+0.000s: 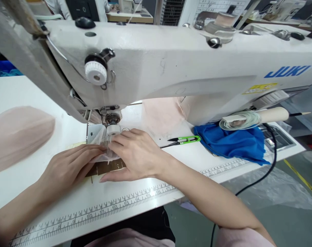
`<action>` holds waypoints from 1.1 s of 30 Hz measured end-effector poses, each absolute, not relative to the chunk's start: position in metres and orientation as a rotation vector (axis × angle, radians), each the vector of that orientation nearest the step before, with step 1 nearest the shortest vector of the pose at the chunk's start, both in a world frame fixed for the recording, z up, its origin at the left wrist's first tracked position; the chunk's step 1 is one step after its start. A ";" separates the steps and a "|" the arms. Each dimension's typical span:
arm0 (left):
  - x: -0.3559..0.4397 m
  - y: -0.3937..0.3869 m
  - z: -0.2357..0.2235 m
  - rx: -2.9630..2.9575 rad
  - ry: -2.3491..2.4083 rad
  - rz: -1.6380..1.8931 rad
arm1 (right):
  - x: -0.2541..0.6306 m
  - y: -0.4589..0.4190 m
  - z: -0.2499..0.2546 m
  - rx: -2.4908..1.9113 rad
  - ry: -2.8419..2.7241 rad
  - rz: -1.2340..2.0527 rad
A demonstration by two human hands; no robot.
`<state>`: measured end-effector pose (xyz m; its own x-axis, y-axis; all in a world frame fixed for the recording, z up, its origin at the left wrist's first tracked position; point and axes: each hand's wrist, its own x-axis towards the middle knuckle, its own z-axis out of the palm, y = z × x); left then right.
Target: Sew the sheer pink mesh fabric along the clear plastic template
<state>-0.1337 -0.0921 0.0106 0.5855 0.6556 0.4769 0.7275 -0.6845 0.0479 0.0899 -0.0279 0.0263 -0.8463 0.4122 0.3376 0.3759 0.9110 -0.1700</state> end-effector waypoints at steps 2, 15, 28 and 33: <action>-0.132 -0.092 0.011 -2.657 -1.197 -0.741 | 0.089 -0.029 0.024 -0.568 -2.737 0.023; -0.133 -0.092 0.004 -2.574 -1.066 -0.502 | 0.091 -0.034 0.020 -0.441 -2.740 -0.200; -0.132 -0.066 0.013 -2.819 -1.944 -0.929 | 0.086 -0.016 0.026 -0.967 -2.442 0.533; -0.134 -0.069 0.014 -2.803 -1.905 -0.873 | 0.088 -0.020 0.029 -0.881 -2.447 0.618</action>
<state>-0.1337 -0.0693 0.0139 0.3056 0.9317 0.1961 0.7570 -0.3627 0.5436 0.0876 -0.0203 0.0292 -0.6866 0.6754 0.2692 0.4667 0.6933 -0.5491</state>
